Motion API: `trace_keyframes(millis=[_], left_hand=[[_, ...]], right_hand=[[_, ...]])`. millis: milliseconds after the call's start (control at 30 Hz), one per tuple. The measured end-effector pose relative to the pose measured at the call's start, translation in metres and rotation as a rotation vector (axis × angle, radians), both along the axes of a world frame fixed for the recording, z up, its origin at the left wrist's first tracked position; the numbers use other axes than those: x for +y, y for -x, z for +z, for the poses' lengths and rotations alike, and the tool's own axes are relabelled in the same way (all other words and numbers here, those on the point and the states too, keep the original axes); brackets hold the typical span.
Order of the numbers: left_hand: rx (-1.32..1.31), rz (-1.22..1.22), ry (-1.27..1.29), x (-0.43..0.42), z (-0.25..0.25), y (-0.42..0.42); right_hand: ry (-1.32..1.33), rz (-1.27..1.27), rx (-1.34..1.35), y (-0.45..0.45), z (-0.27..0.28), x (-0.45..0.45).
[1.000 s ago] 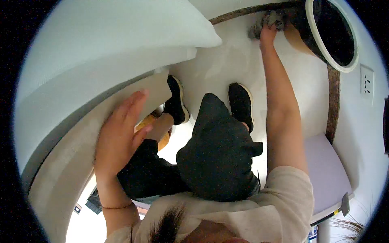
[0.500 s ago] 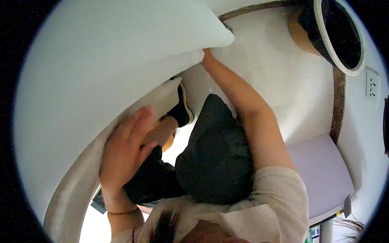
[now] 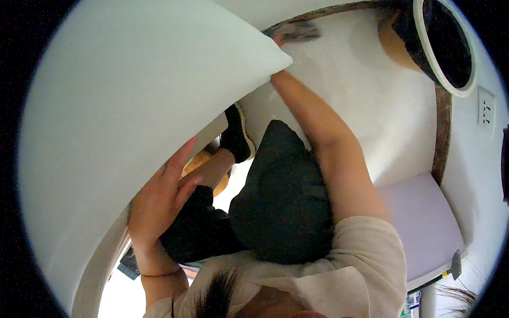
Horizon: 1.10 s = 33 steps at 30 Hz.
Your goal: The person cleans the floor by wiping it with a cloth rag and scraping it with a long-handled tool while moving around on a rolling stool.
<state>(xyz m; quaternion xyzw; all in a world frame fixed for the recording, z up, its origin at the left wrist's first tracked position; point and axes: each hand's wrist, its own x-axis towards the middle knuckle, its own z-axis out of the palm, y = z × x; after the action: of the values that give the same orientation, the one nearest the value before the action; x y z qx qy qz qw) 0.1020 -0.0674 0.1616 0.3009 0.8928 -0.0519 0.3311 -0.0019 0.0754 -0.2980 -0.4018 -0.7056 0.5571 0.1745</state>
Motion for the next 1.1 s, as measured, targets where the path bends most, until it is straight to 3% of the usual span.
trace_keyframes(millis=[100,167,267,367,467,500,567,667,700,800,867,967,1033,1100], left_hand=[[0.002,-0.05,-0.017,0.004,0.002,-0.001],[0.006,-0.08,-0.021,0.002,0.0,-0.004],[0.083,-0.168,-0.074,-0.004,-0.006,-0.005],[0.095,-0.162,-0.125,-0.003,-0.005,-0.008],[0.066,-0.169,-0.161,0.007,0.003,-0.008],[0.058,-0.175,-0.179,0.007,0.002,-0.009],[0.047,-0.182,-0.208,0.01,0.007,-0.013],[-0.052,-0.146,-0.184,0.011,0.012,-0.016],[-0.111,-0.111,-0.213,-0.011,-0.015,0.001],[-0.164,-0.084,-0.273,-0.026,-0.014,-0.008],[-0.219,-0.104,-0.282,-0.039,-0.02,-0.011],[-0.215,-0.112,-0.279,-0.051,-0.011,-0.027],[-0.191,-0.096,-0.266,-0.059,-0.005,-0.036],[-0.136,-0.086,-0.261,-0.074,-0.001,-0.042]], right_hand=[[0.253,0.33,0.058,-0.013,0.02,-0.043],[0.331,0.337,0.132,-0.017,0.015,-0.024],[0.3,0.008,0.226,-0.019,0.015,0.042],[0.311,-0.313,0.307,-0.028,0.054,0.101],[-0.026,-0.171,0.085,-0.001,-0.018,0.089],[-0.133,-0.038,0.071,-0.009,-0.016,0.069],[-0.111,0.171,-0.011,-0.022,0.004,0.03],[0.166,0.348,-0.073,-0.043,0.044,0.023],[0.252,0.411,-0.117,-0.045,0.029,0.003],[0.127,0.535,-0.127,-0.071,0.015,0.028],[0.053,0.482,-0.112,-0.094,0.013,0.037],[0.4,0.254,-0.017,-0.12,0.008,0.046],[0.44,0.126,0.028,-0.135,0.032,0.066],[0.05,0.176,0.048,-0.148,0.059,0.095]])
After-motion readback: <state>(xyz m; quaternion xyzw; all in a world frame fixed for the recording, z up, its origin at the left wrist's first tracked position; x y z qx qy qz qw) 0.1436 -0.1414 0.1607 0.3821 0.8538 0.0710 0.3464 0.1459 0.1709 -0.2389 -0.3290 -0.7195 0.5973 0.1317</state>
